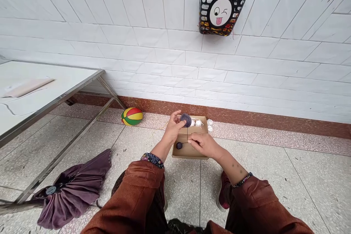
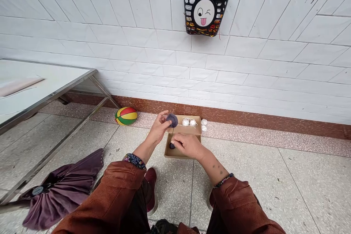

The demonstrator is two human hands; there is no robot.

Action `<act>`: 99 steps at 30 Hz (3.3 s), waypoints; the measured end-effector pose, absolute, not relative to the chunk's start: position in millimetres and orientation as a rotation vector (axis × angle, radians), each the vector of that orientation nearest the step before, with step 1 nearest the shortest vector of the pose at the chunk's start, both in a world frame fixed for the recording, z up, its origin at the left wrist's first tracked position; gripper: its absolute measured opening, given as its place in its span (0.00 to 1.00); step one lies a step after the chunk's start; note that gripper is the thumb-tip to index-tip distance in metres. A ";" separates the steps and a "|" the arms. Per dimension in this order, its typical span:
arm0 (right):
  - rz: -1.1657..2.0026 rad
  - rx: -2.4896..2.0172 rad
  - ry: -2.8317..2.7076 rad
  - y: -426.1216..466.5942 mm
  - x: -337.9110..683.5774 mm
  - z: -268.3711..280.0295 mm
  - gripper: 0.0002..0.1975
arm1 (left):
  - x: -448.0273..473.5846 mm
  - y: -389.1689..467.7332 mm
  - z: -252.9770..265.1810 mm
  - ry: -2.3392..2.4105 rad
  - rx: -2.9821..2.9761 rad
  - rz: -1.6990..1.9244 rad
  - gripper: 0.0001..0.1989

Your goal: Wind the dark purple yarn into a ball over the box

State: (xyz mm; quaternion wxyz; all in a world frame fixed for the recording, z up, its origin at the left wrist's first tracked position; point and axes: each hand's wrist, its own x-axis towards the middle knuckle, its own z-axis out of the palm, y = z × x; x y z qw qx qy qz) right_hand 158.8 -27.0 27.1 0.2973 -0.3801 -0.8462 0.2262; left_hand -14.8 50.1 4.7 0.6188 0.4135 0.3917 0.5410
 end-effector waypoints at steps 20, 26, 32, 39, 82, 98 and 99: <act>0.695 -1.397 -1.566 19.1 192.8 8.6 0.11 | 0.3 19.4 20.6 0.497 1.118 0.975 0.37; 0.636 -1.310 -2.012 -2.0 171.2 5.0 0.10 | -9.5 36.4 19.7 0.677 0.775 1.176 0.33; 0.654 -0.948 -2.191 -19.7 166.7 32.7 0.10 | -9.8 43.5 8.4 0.900 0.772 1.170 0.32; 0.652 -0.982 -1.827 -8.4 181.1 47.8 0.08 | -3.3 34.1 7.5 0.887 1.186 0.976 0.35; 0.611 -1.433 -1.863 -1.2 175.0 -5.5 0.10 | -2.6 23.0 19.6 0.515 0.835 1.090 0.34; 0.565 -1.016 -1.827 -18.6 174.7 46.4 0.09 | -2.2 26.7 6.1 0.737 1.107 0.987 0.38; 0.544 -1.058 -1.774 -14.9 177.4 44.4 0.09 | -1.7 24.0 8.1 0.686 1.120 0.944 0.38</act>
